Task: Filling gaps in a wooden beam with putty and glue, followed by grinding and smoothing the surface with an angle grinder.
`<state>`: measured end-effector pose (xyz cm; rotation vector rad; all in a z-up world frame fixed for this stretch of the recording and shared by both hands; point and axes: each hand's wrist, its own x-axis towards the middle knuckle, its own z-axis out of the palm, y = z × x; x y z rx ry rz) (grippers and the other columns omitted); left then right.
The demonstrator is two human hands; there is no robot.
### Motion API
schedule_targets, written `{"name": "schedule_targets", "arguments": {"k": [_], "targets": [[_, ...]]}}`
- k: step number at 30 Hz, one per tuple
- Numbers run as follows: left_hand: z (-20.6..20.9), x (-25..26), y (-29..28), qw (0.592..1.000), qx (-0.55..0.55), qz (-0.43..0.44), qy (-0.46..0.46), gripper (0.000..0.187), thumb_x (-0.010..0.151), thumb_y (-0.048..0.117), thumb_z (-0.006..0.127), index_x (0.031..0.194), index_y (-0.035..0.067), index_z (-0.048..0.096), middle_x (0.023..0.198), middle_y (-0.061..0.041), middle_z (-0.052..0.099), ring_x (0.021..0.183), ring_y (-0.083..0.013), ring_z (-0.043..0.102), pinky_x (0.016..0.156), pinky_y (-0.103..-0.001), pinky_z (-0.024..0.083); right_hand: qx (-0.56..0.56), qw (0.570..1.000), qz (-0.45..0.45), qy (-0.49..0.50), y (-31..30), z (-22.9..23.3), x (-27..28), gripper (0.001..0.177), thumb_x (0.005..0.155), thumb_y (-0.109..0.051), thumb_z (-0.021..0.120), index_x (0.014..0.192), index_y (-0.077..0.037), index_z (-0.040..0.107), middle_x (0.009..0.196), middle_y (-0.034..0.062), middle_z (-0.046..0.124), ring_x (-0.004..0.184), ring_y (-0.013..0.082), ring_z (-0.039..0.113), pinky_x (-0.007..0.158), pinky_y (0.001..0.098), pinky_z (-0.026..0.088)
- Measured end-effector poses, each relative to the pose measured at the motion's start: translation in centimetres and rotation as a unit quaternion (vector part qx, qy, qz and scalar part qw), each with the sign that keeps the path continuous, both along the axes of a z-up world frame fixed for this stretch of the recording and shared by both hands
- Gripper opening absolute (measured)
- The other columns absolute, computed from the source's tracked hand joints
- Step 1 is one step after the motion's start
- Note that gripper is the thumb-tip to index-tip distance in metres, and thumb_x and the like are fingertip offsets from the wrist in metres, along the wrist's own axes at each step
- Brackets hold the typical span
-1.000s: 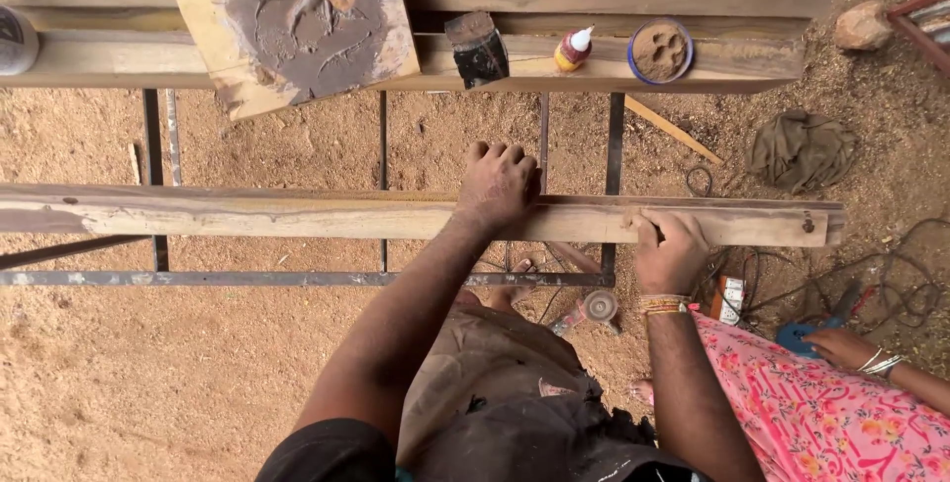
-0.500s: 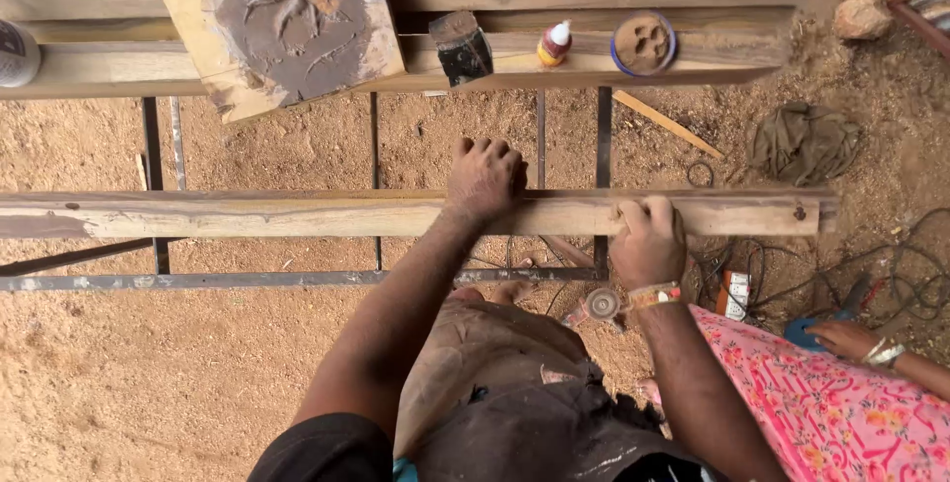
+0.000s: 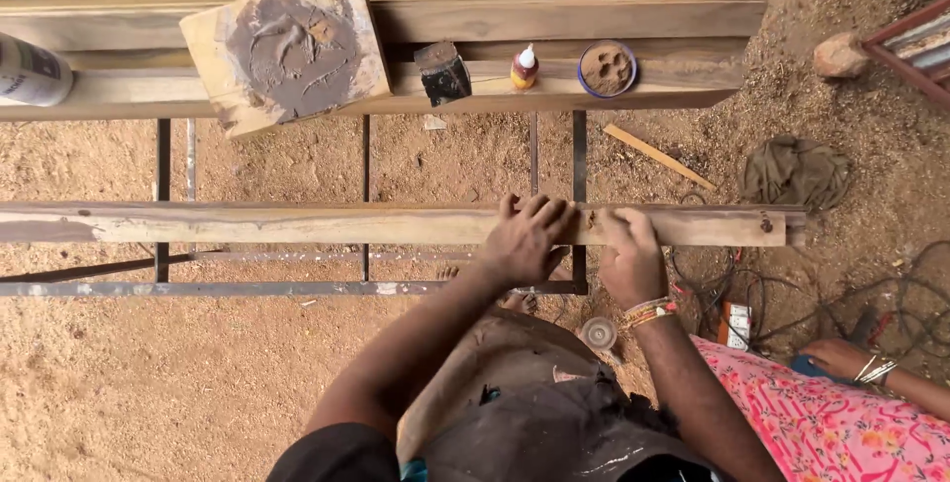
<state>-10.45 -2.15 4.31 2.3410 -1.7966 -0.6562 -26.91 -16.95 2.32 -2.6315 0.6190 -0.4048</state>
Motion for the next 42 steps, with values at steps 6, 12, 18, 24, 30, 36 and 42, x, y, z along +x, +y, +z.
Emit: {"name": "schedule_targets", "arguments": {"k": [6,12,18,24,30,36,42], "targets": [[-0.5,-1.3,-1.3,0.999,-0.048,-0.001,0.01,0.064,0.103,0.049,0.041,0.159,0.022,0.025,0.163,-0.011,0.029,0.146,-0.033,0.031,0.115,-0.071,0.018,-0.12,0.99,-0.012,0.073,2.6,2.3,-1.4,0.051,0.079,-0.002,0.064,0.131,-0.001,0.068,0.134,0.0199,0.053,0.124,0.0362,0.054,0.109,0.0486,0.048],[-0.5,-1.6,-0.9,0.997,-0.072,-0.008,-0.009,0.07,0.1,0.05,0.047,0.159,0.015,0.032,0.16,-0.013,0.034,0.145,-0.031,0.036,0.116,-0.069,0.02,-0.115,0.988,-0.01,0.105,2.4,1.1,-1.1,0.06,0.08,-0.005,0.066,0.14,-0.008,0.065,0.136,0.0193,0.049,0.12,0.0385,0.05,0.105,0.0506,0.047],[0.2,-1.0,-1.2,0.997,-0.068,0.004,0.024,0.07,0.095,0.047,0.053,0.156,0.016,0.037,0.156,-0.012,0.039,0.141,-0.0301,0.04,0.117,-0.065,0.022,-0.08,0.961,-0.067,0.257,2.6,4.2,1.5,0.061,0.078,-0.007,0.068,0.137,-0.021,0.064,0.132,0.0137,0.05,0.116,0.0361,0.053,0.085,0.0501,0.053],[0.8,0.1,-1.0,0.994,-0.067,0.016,0.088,0.076,0.088,0.043,0.059,0.157,0.019,0.039,0.156,-0.009,0.044,0.142,-0.0259,0.041,0.118,-0.059,0.025,-0.098,0.981,-0.052,0.161,2.7,2.4,0.0,0.063,0.079,-0.007,0.069,0.139,-0.026,0.062,0.138,0.0034,0.054,0.123,0.0311,0.054,0.096,0.0471,0.055],[0.2,0.6,-2.1,0.993,-0.062,0.014,0.096,0.083,0.088,0.047,0.061,0.156,0.01,0.033,0.153,-0.014,0.042,0.138,-0.03,0.041,0.114,-0.061,0.025,-0.069,0.989,-0.09,0.099,3.0,2.9,2.1,0.068,0.076,-0.008,0.072,0.143,-0.009,0.059,0.136,0.0183,0.048,0.122,0.0436,0.047,0.102,0.0543,0.046],[0.6,1.0,-1.2,0.991,-0.07,0.005,0.117,0.079,0.091,0.045,0.058,0.158,0.011,0.036,0.155,-0.012,0.042,0.142,-0.027,0.041,0.119,-0.064,0.023,-0.066,0.992,-0.062,0.091,3.6,2.1,1.8,0.07,0.073,0.001,0.065,0.141,-0.009,0.06,0.144,0.0144,0.05,0.13,0.0406,0.048,0.112,0.0525,0.045],[0.0,1.3,-2.0,0.995,-0.002,-0.06,0.077,0.08,0.093,0.056,0.053,0.156,0.014,0.026,0.157,-0.014,0.03,0.142,-0.0316,0.032,0.114,-0.068,0.016,-0.046,0.954,-0.144,0.258,3.4,-0.7,1.5,0.027,0.091,-0.003,0.063,0.114,-0.016,0.071,0.147,0.0118,0.051,0.127,0.0395,0.055,0.092,0.0465,0.057]]}}
